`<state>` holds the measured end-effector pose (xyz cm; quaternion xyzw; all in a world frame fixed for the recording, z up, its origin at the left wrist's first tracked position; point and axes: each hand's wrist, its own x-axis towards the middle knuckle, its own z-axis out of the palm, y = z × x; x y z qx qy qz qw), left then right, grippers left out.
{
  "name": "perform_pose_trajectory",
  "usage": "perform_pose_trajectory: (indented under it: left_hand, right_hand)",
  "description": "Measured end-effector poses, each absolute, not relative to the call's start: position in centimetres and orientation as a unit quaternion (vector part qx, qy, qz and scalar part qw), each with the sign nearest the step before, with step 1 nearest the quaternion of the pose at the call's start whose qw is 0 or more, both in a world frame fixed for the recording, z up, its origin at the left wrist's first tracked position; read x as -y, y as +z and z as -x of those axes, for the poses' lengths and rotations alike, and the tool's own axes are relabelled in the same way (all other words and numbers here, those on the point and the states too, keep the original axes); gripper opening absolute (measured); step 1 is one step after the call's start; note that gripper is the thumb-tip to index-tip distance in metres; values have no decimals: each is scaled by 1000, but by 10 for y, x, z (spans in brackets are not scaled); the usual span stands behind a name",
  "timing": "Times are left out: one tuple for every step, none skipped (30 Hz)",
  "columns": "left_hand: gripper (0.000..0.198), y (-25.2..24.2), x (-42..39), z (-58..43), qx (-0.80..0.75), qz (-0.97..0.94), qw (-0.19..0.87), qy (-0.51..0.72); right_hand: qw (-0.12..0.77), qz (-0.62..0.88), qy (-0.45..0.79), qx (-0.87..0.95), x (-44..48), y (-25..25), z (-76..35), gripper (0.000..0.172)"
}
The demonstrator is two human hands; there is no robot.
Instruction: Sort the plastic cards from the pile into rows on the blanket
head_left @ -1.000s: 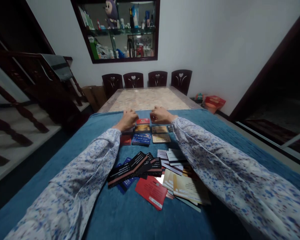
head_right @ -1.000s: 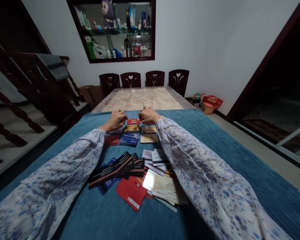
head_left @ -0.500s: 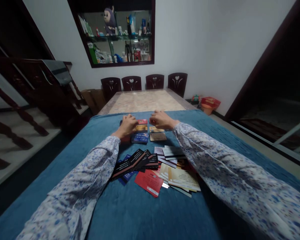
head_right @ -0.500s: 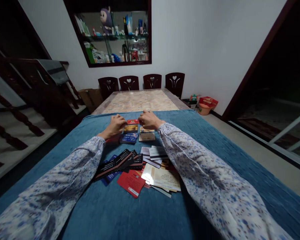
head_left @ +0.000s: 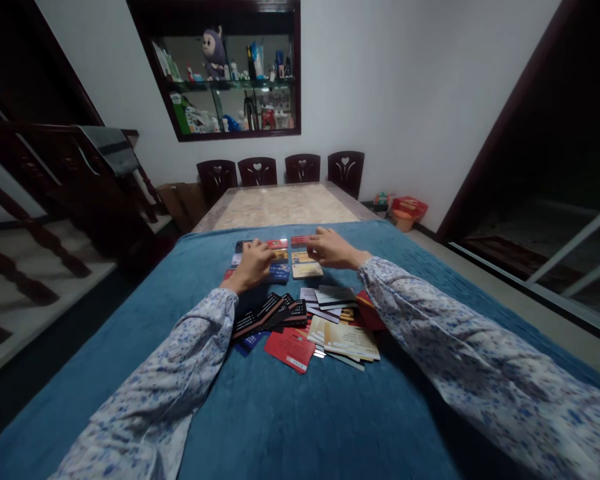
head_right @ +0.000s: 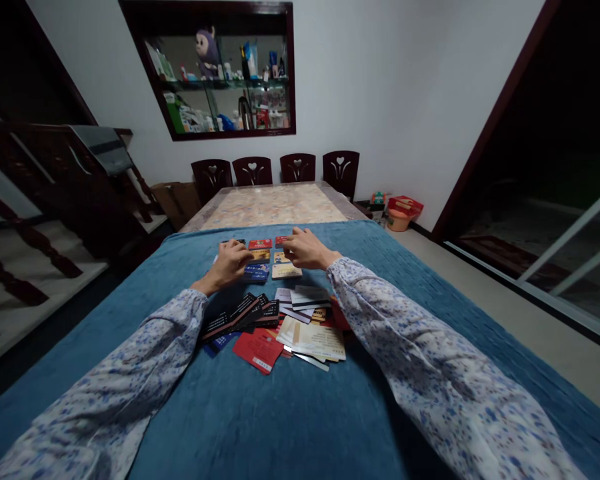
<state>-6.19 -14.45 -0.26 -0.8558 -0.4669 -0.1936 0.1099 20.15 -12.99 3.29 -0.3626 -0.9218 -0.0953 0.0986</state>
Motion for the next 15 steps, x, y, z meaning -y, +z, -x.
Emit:
perform_pose_trajectory:
  left_hand:
    - [22, -3, 148, 59, 465, 856, 111, -195]
    - [22, -3, 152, 57, 461, 859, 111, -194]
    - [23, -3, 156, 54, 456, 861, 111, -193]
    - [23, -3, 161, 51, 453, 863, 111, -193]
    - [25, -3, 164, 48, 452, 863, 112, -196]
    - [26, -4, 168, 45, 451, 863, 113, -199]
    - [27, -4, 172, 43, 449, 862, 114, -203]
    - [28, -4, 175, 40, 447, 862, 115, -207]
    - [28, -4, 178, 37, 444, 863, 116, -210]
    - [28, -4, 180, 35, 441, 864, 117, -213]
    - [28, -5, 183, 33, 437, 866, 118, -215]
    - [28, -5, 185, 31, 433, 867, 118, -217]
    - [28, -6, 187, 28, 429, 868, 118, -220]
    - [28, -7, 189, 26, 425, 869, 117, -222]
    - [28, -8, 191, 24, 422, 871, 116, -225]
  right_hand:
    - [100, 364, -96, 921, 132, 32, -204, 21]
    - [101, 366, -97, 920, 135, 32, -207, 20]
    - [103, 367, -98, 919, 137, 31, -210, 19]
    - [105, 369, -99, 918, 140, 30, -213, 19]
    - [106, 370, -100, 917, 142, 30, -215, 18]
    - [108, 372, -101, 917, 145, 29, -218, 18]
    - [109, 373, -101, 916, 148, 29, -221, 18]
    - [109, 374, -102, 915, 151, 28, -224, 18]
    - [109, 374, -102, 915, 155, 27, -226, 17]
    - [110, 373, -104, 915, 158, 26, -229, 17]
    - [112, 373, -105, 915, 160, 25, -232, 17]
    - [115, 373, -107, 915, 163, 23, -234, 17]
    - [118, 372, -108, 914, 166, 21, -237, 17]
    - [122, 373, -109, 913, 168, 18, -239, 17]
    - [127, 375, -110, 912, 170, 15, -241, 17]
